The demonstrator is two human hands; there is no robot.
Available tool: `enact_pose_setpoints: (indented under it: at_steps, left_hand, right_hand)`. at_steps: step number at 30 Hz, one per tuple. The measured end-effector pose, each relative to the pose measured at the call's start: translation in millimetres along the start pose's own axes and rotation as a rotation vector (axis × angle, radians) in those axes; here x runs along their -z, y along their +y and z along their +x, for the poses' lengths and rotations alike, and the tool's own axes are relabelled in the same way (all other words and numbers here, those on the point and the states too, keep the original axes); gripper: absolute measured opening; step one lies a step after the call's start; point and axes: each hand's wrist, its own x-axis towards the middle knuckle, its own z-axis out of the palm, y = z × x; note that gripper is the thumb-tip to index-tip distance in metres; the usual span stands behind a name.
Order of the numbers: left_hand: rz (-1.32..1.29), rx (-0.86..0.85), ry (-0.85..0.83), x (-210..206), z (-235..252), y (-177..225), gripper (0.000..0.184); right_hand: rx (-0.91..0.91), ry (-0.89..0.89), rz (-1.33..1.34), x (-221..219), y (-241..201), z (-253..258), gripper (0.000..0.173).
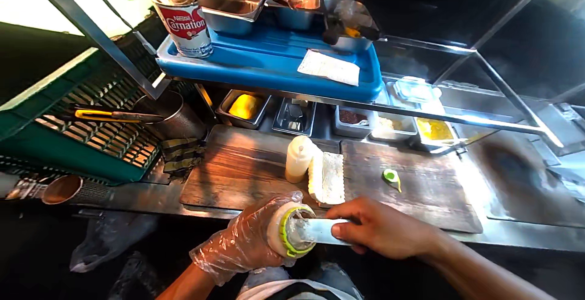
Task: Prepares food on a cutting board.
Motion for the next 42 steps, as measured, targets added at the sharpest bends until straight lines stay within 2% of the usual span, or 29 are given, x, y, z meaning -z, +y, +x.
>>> enact_pose_setpoints:
  at_steps: [3,7,11,14,17,20,23,26,28,31,34,36,39,42]
  left_hand:
    - [0.024,0.014,0.000,-10.7,3.1,9.4,0.090]
    - [0.046,0.039,0.006,-29.9,13.1,18.7,0.091]
    - [0.107,0.130,0.078,-45.5,23.3,28.8,0.095]
    - [0.122,0.195,0.091,-55.0,28.8,33.5,0.100]
    - [0.131,0.244,0.125,-65.4,33.9,31.4,0.104]
    - [0.145,0.282,0.170,-72.0,38.0,26.8,0.106]
    - [0.165,0.286,0.206,-75.5,39.3,21.8,0.107]
    - [0.105,0.304,0.254,-74.3,36.8,23.5,0.108]
    - [0.122,0.317,0.301,-69.6,31.8,30.5,0.110]
    - [0.124,0.379,0.422,-61.0,15.5,35.2,0.113]
    - [0.064,0.490,0.573,-53.0,2.3,25.7,0.118]
    - [0.050,0.555,0.648,-47.9,-2.2,16.8,0.123]
    - [0.098,0.496,0.671,-30.0,1.2,-2.3,0.125]
    - [0.194,0.493,0.690,-13.7,0.7,-21.3,0.118]
  right_hand:
    - [-0.004,-0.008,0.163,6.6,21.4,-16.0,0.025]
    - [-0.004,-0.015,0.253,16.8,43.3,-30.4,0.025]
    - [-0.008,-0.006,0.417,28.7,66.0,-43.7,0.026]
    - [0.085,0.007,0.628,35.0,92.3,-50.1,0.025]
    - [0.092,0.095,0.749,43.9,124.4,-51.7,0.026]
    - [-0.058,0.319,0.549,48.7,158.7,-34.3,0.030]
    - [-0.124,0.545,-0.034,35.5,196.8,6.7,0.034]
    - [-0.147,0.732,-0.544,-5.4,226.9,31.5,0.040]
    - [-0.086,0.895,-0.720,-46.9,242.4,19.5,0.044]
    - [-0.032,1.018,-0.656,-81.0,239.0,-1.1,0.038]
    - [-0.110,1.031,-0.513,-49.4,222.4,20.9,0.037]
    - [-0.165,0.987,-0.577,-38.6,226.7,35.6,0.041]
    - [-0.193,0.990,-0.765,-72.2,226.6,14.0,0.047]
    - [-0.179,1.032,-0.684,-90.7,210.3,0.9,0.038]
